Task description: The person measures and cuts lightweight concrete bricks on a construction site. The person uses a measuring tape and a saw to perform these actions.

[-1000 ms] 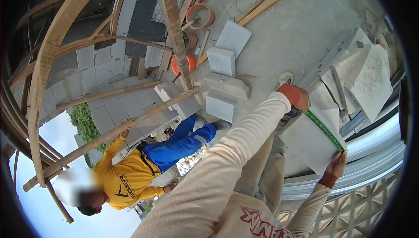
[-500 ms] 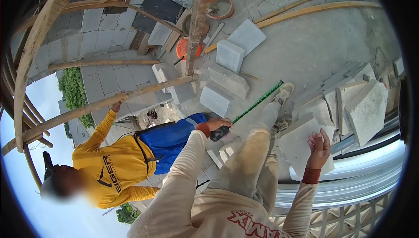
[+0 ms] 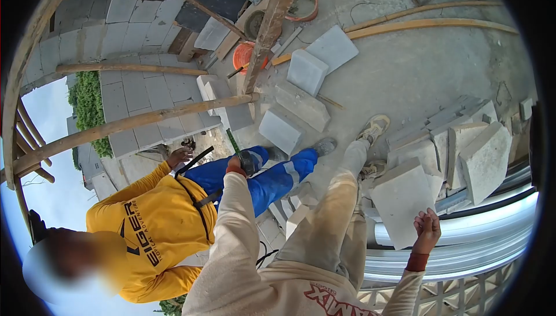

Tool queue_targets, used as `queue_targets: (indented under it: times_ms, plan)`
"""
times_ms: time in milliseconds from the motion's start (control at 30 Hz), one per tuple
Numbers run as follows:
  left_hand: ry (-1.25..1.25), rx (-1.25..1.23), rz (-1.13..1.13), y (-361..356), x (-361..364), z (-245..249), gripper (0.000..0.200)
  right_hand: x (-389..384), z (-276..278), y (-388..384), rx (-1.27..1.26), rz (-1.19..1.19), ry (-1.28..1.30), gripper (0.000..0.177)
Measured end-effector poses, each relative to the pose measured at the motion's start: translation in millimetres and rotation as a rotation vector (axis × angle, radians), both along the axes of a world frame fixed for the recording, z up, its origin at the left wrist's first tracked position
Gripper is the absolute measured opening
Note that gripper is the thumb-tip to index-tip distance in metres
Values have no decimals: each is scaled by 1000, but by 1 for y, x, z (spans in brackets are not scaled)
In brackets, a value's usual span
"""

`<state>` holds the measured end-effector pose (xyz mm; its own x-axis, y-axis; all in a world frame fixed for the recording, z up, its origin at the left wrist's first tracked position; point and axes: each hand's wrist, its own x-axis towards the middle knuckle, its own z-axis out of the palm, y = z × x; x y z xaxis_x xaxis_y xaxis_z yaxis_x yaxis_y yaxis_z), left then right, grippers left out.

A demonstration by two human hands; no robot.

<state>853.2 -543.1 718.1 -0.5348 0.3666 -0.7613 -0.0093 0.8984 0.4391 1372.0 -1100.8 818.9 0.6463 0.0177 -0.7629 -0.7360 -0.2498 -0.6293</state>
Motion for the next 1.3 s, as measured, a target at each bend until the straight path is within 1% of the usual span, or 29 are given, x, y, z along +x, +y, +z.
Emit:
queue_targets:
  times_ms: [167,200,267,300,333,400,500,567,633,700,800,833,867,933,1000,1033,1067,1133,1233,1267,1300]
  plan:
    - [-90,-18,35,19,28,13,29,-4,5,-9,-41,-4,-4,27]
    - [-108,-41,5,21,37,17,29,-7,5,-7,-39,-4,3,27]
    - [-144,-91,-60,31,31,14,29,-15,6,-1,-22,-5,27,28]
    - [-292,-38,-112,35,31,4,30,-19,7,2,-8,-8,39,28]
    - [-320,-29,-164,35,53,2,30,-23,9,5,4,-15,46,28]
    - [-379,-10,-275,34,128,22,29,-32,13,11,28,-37,52,27]
    - [-543,-21,-521,6,250,53,28,-46,18,15,44,-80,71,28]
    - [-782,-148,-674,-25,319,69,24,-51,28,16,32,-113,81,26]
    - [-815,-256,-864,-69,381,79,24,-51,39,14,28,-162,69,24]
    - [-904,-405,-1113,-116,432,99,26,-50,45,7,26,-216,57,25]
    - [-1024,-472,-1545,-191,469,103,28,-43,56,-11,33,-344,-42,29]
    - [-1008,-513,-1701,-215,473,99,29,-39,59,-19,88,-406,-73,37]
    - [-992,-548,-1858,-231,473,94,29,-33,66,-27,132,-451,-89,48]
    - [-961,-558,-2154,-262,482,94,31,-25,73,-39,186,-599,-145,60]
    - [-906,-514,-2423,-282,490,113,32,-29,70,-55,199,-735,-207,65]
    - [-829,-523,-2473,-290,486,112,33,-34,66,-62,210,-796,-231,68]
    - [-810,-496,-2515,-296,482,108,33,-41,61,-70,227,-863,-241,71]
    - [-776,-448,-2597,-300,473,98,34,-53,54,-80,126,-963,-242,65]
    - [-729,-606,-2608,-303,482,101,34,-76,30,-105,89,-984,-162,45]
    - [-694,-656,-2630,-305,486,106,34,-79,26,-105,94,-1011,-159,24]
    - [-659,-682,-2659,-306,499,108,35,-80,23,-105,96,-1022,-141,18]
